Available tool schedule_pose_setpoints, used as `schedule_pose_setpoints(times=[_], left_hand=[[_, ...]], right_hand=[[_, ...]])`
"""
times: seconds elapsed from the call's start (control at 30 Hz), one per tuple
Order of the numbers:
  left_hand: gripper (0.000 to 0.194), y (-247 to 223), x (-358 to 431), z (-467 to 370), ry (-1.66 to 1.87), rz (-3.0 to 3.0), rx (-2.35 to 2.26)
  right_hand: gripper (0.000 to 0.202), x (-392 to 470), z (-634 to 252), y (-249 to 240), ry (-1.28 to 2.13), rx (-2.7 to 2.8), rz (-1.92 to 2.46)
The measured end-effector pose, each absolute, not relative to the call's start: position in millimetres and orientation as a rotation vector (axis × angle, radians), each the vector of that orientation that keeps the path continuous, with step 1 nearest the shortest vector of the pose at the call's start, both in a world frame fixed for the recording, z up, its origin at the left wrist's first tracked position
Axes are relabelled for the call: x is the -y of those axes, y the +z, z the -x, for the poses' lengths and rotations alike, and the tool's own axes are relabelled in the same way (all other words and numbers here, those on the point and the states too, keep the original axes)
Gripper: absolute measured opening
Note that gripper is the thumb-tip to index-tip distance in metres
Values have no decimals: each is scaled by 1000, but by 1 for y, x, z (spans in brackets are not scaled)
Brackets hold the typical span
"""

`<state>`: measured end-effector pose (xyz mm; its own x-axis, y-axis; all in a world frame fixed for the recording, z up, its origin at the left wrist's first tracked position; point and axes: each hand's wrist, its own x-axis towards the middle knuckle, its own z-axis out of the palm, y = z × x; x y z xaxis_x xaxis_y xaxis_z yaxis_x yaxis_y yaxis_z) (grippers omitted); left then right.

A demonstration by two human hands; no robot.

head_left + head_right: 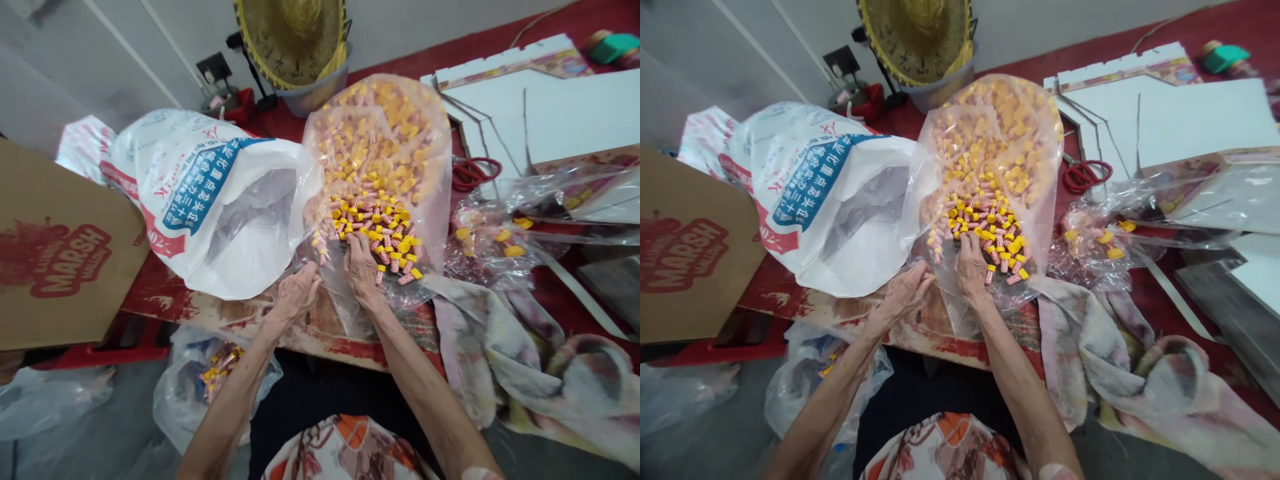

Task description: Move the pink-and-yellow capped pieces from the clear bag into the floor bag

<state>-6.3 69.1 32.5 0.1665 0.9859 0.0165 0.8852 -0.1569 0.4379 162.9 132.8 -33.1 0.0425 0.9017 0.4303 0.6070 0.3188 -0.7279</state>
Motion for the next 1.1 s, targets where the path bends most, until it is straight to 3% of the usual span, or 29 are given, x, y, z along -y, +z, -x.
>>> schedule_pose_setpoints(times=[0.23,0.4,0.5,0.7,1.1], left_hand=[[15,40,-57,24,722,-1766,-1801],[4,34,-36,9,618,-1944,-1930],[8,33,-36,1,538,-2079,-1849],[8,29,-27,-10,770,-2167,-1862],[12,26,-13,-3,881,-2198,-1776]], right_hand=[[47,-139,-165,-41,422,1715,1418],[50,-141,-165,-39,366,1704,1439],[50,-142,-163,-37,323,1733,1453],[46,-143,-162,-28,318,1873,1594],[44,-145,-158,-5,339,1972,1848]])
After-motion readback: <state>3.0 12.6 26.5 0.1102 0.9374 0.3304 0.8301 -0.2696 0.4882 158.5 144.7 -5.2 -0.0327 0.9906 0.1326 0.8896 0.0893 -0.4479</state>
